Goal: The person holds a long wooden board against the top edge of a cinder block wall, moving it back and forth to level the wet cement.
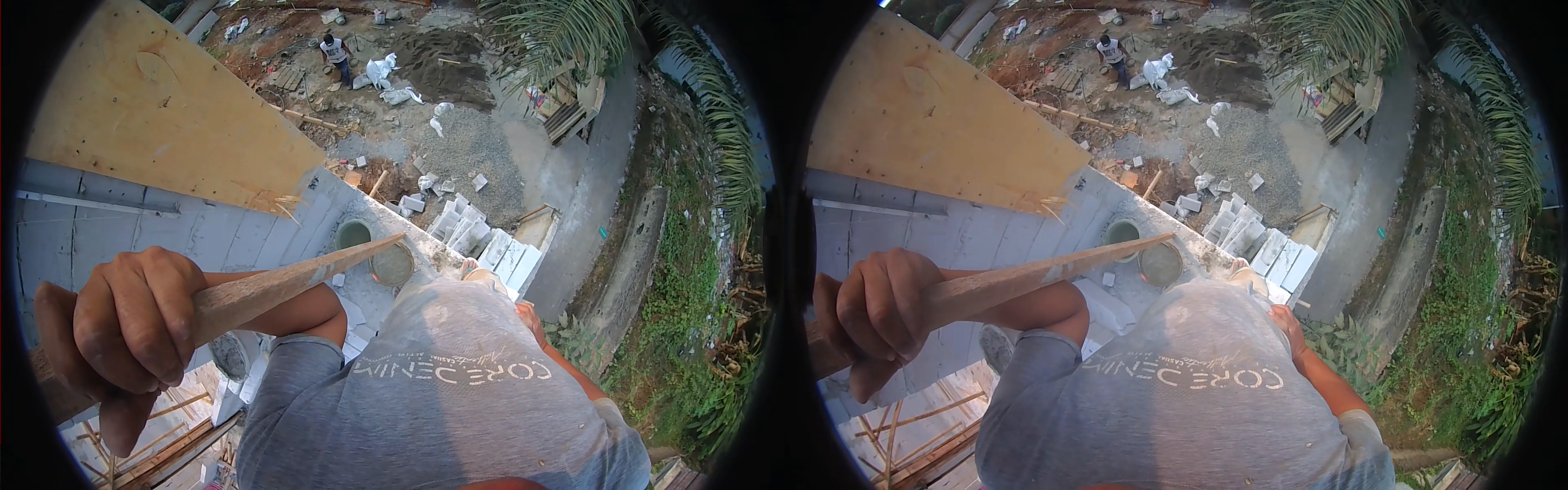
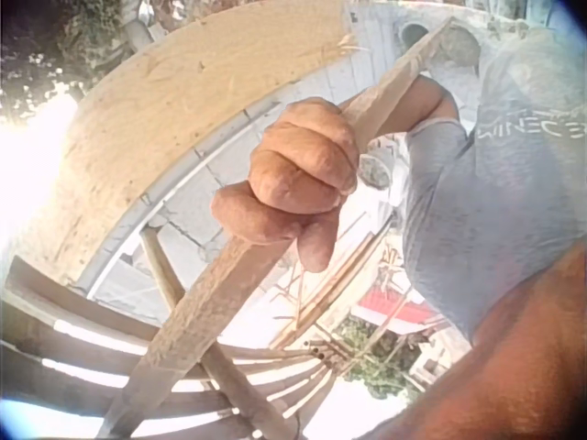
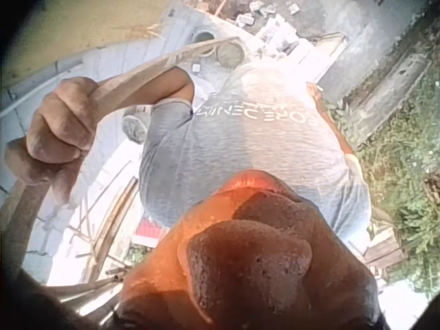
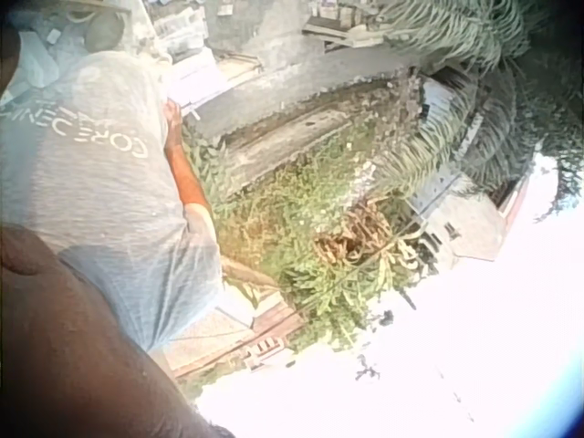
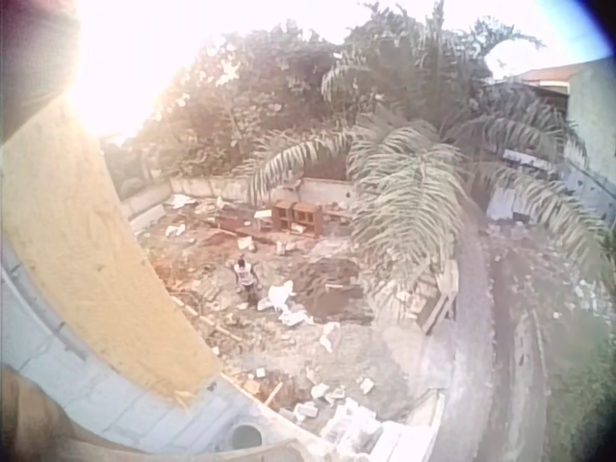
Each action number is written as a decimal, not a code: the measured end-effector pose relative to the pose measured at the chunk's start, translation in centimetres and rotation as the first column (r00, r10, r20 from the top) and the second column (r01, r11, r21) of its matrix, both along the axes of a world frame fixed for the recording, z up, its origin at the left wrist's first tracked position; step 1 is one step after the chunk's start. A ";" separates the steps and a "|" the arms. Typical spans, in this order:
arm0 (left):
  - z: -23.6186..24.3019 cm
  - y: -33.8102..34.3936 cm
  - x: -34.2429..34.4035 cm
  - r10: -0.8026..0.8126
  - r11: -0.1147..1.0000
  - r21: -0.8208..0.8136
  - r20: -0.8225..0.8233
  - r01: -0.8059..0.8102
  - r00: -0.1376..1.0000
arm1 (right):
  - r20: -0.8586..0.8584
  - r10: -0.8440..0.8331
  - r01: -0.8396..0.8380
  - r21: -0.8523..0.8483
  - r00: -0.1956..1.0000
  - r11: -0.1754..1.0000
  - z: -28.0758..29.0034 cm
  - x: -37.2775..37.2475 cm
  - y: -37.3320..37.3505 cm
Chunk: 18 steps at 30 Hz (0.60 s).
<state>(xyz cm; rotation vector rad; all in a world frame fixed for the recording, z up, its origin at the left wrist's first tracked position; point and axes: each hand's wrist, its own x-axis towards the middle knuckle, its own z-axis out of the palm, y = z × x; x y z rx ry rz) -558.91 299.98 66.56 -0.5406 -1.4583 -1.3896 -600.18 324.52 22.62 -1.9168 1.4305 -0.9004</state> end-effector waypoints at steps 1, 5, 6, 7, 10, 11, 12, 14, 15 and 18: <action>0.0 0.1 0.1 0.002 1.000 0.003 0.000 -0.002 1.000 | -0.035 0.044 -0.046 -0.054 0.998 0.997 0.3 0.0 -0.2; -0.2 0.0 0.2 0.000 1.000 0.001 -0.029 0.000 1.000 | -0.011 0.059 -0.060 -0.041 0.998 0.997 0.3 -0.2 -0.5; -0.3 0.0 0.2 -0.005 1.000 0.003 -0.037 0.005 0.999 | -0.019 0.064 -0.065 -0.036 0.998 0.997 0.5 -0.2 -0.4; -0.2 0.0 0.3 -0.001 1.000 0.002 -0.037 0.001 0.999 | -0.025 0.074 -0.075 -0.033 0.997 0.997 0.6 -0.2 -0.6; 0.0 0.0 0.4 0.006 1.000 -0.004 0.016 -0.005 1.000 | -0.038 0.064 -0.065 -0.021 0.997 0.998 0.3 -0.3 -0.4; -0.1 0.0 0.3 0.003 1.000 -0.002 0.010 -0.003 1.000 | -0.039 0.067 -0.067 -0.020 0.997 0.998 0.0 -0.4 -0.3; -0.1 -0.1 0.2 -0.001 1.000 -0.001 0.004 0.001 1.000 | 0.020 0.050 -0.050 0.020 0.999 0.999 -0.4 -0.5 -0.2; 0.3 0.1 0.4 0.002 1.000 -0.020 0.026 -0.001 1.000 | 0.080 0.037 -0.042 0.062 0.996 0.997 -1.4 -0.8 0.0; 0.4 0.0 0.4 -0.004 0.999 -0.041 0.045 0.006 0.999 | 0.113 0.025 -0.036 0.092 0.993 0.995 -2.0 -1.0 0.3; 0.3 -0.1 -0.4 -0.030 1.000 0.006 -0.008 0.030 1.000 | 0.162 -0.005 -0.020 0.153 0.987 0.988 -3.0 -1.7 0.7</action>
